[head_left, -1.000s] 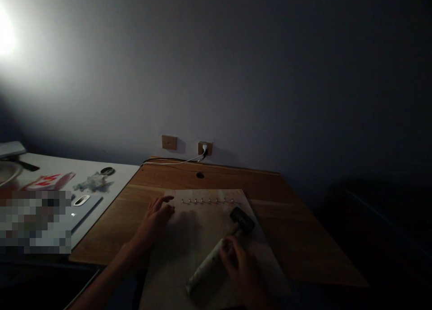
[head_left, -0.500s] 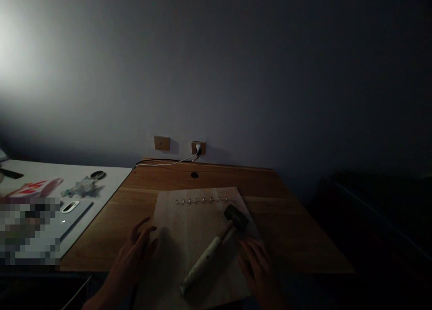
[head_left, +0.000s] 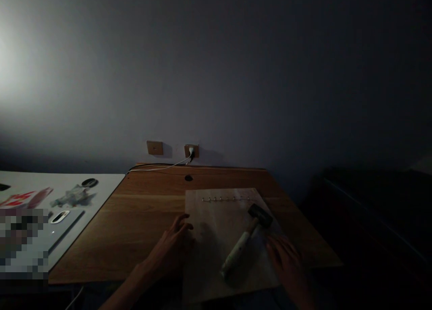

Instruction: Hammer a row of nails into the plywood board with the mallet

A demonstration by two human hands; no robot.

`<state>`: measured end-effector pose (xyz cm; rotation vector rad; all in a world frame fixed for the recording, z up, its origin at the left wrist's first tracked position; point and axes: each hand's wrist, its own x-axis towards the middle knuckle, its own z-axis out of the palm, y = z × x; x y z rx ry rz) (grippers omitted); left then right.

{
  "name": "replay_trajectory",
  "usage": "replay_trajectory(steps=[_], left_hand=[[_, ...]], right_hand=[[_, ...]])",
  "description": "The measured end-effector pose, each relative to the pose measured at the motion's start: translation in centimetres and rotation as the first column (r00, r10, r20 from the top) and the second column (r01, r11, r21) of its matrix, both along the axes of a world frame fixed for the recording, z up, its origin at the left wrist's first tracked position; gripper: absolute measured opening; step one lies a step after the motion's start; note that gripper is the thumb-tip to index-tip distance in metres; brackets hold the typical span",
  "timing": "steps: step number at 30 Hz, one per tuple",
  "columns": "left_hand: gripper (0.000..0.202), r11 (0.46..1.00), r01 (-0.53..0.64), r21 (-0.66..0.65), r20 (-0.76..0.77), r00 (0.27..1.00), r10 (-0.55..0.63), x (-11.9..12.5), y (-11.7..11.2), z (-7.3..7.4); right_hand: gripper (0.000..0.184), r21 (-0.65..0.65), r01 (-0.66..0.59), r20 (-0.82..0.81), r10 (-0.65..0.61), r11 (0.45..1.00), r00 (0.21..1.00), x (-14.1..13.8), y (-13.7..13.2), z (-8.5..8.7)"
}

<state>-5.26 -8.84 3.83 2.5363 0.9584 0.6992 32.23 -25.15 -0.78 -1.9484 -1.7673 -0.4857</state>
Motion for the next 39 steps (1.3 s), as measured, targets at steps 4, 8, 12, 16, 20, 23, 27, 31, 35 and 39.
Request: replay_trajectory(steps=[4,8,12,16,20,23,27,31,35,39], left_hand=[[0.023,0.975,0.221,-0.015,-0.065,0.973,-0.221,5.9,0.5,0.6],[0.014,0.912,0.411,0.011,-0.150,0.902,-0.404,10.8,1.0,0.3],[0.029,0.905,0.420,0.061,-0.193,0.895,-0.402,12.4,0.7,-0.5],[0.041,0.920,0.380,0.093,-0.203,0.912,-0.356,11.8,0.5,-1.6],[0.045,0.880,0.459,0.121,-0.175,0.883,-0.437,11.6,0.3,-2.3],[0.049,0.856,0.501,0.128,-0.175,0.861,-0.478,11.9,-0.1,-2.5],[0.047,0.871,0.474,0.130,-0.182,0.875,-0.449,12.2,-0.6,-2.2],[0.042,0.894,0.434,0.112,-0.178,0.894,-0.411,11.5,-0.5,-1.6],[0.038,0.927,0.353,0.129,-0.151,0.931,-0.333,8.9,0.0,-1.1],[0.032,0.946,0.286,0.150,-0.119,0.956,-0.269,4.6,0.7,-0.9]], right_hand=[[0.042,-0.009,0.107,-0.028,-0.107,0.994,0.994,5.8,-1.1,-0.7],[0.045,-0.001,0.179,-0.093,-0.178,0.984,0.980,10.4,-1.9,-1.4],[0.045,-0.036,0.245,-0.178,-0.248,0.969,0.952,12.6,-2.6,-1.5],[0.045,-0.038,0.358,-0.152,-0.359,0.933,0.921,13.8,-4.2,-1.6],[0.048,-0.132,0.502,-0.158,-0.518,0.855,0.841,15.3,-5.6,-1.0],[0.048,-0.231,0.542,-0.214,-0.585,0.808,0.782,16.0,-5.8,-0.4],[0.049,-0.272,0.517,-0.238,-0.577,0.812,0.781,16.1,-5.4,0.0],[0.061,-0.294,0.548,-0.219,-0.614,0.783,0.759,15.3,-5.8,0.1],[0.047,-0.191,0.459,-0.084,-0.480,0.868,0.873,13.5,-6.7,-0.2],[0.039,-0.172,0.294,0.102,-0.280,0.940,0.955,10.3,-6.6,-0.6]])
